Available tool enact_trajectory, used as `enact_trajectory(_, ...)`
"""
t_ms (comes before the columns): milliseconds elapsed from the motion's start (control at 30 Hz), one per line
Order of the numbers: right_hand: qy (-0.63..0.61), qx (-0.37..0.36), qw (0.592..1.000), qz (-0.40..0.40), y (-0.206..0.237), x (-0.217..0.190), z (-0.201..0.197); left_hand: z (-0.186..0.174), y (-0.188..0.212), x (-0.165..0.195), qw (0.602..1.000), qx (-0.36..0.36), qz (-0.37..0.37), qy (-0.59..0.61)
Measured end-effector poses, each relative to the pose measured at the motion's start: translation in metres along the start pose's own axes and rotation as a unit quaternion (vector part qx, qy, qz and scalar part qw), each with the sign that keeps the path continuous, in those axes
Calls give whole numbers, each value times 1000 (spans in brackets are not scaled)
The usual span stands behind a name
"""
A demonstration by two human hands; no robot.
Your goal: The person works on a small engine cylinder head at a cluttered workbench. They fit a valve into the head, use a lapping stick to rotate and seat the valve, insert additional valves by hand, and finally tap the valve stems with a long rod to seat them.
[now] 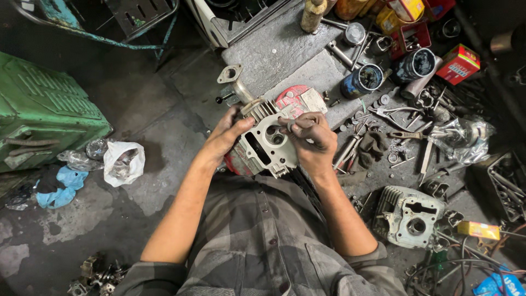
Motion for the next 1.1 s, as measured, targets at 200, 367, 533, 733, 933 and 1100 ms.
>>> enact_trajectory(200,170,-162,955,-183,-1,-48,9,3,-6,5,998,-48,-21,16)
enact_trajectory(367,261,-128,943,-160,2,-66,12,8,-7,9,994,-83,-43,56)
enact_trajectory(533,319,-102,933,-128,4,-73,17,9,-4,9,991,-86,-70,81)
enact_trajectory(733,334,-115,931,-87,7,-73,16,12,-1,14,987,-101,-71,103)
enact_trajectory(933,369,-144,918,-38,11,-62,20,15,0,13,986,-115,-63,100)
enact_trajectory(1100,374,-148,915,-19,13,-66,17,15,0,12,986,-115,-56,105)
Point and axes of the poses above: each hand's wrist, its own y-axis away from the middle knuckle, its own z-axis out of the palm, x = y × z, the point moved 7 cm from there along -y, towards the middle knuckle, and after that the axes turned 8 degrees about x, right-handed, at the moved point
